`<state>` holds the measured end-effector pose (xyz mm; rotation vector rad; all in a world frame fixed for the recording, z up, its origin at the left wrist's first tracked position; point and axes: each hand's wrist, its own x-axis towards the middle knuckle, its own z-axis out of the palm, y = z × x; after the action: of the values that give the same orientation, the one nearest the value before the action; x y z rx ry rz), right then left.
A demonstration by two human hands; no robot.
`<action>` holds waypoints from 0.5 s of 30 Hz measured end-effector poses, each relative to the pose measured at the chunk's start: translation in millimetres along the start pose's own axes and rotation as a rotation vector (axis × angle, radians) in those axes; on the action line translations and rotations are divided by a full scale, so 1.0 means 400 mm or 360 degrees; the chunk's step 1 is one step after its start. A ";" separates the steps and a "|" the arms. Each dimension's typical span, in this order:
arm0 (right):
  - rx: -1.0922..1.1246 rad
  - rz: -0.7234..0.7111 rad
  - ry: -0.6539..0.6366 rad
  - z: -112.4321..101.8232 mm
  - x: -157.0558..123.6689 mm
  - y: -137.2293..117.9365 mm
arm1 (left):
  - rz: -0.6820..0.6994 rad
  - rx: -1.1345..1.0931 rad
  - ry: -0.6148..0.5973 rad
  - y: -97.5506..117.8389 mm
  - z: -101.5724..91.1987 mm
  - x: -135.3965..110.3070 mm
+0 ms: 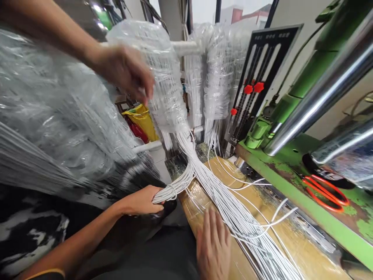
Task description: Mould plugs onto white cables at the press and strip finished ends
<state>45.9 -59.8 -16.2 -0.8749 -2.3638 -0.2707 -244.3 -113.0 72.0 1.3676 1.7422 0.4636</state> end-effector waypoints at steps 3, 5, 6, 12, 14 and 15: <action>-0.0056 0.0130 -0.0118 0.035 0.065 -0.053 | 0.0033 0.0444 0.0149 0.037 -0.033 -0.012; -0.0064 0.0225 -0.0225 0.047 0.077 -0.071 | 0.0062 0.0777 0.0349 0.048 -0.051 -0.009; -0.0078 0.0257 -0.0252 0.050 0.073 -0.071 | 0.0104 0.0943 0.0490 0.051 -0.059 -0.004; -0.0187 0.0230 -0.0035 0.037 -0.062 0.011 | 0.0974 0.1337 0.1677 0.079 -0.079 0.080; -0.0182 0.0259 -0.0008 0.037 -0.102 0.039 | 0.1378 0.1351 0.1719 0.100 -0.079 0.126; -0.0147 0.0322 -0.0011 0.035 -0.113 0.047 | 0.1481 0.1375 0.1654 0.117 -0.080 0.149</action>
<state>79.0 -63.9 -54.8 -1.1511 -2.2620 -0.2966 -243.9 -35.9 100.8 2.9633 2.0693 1.1535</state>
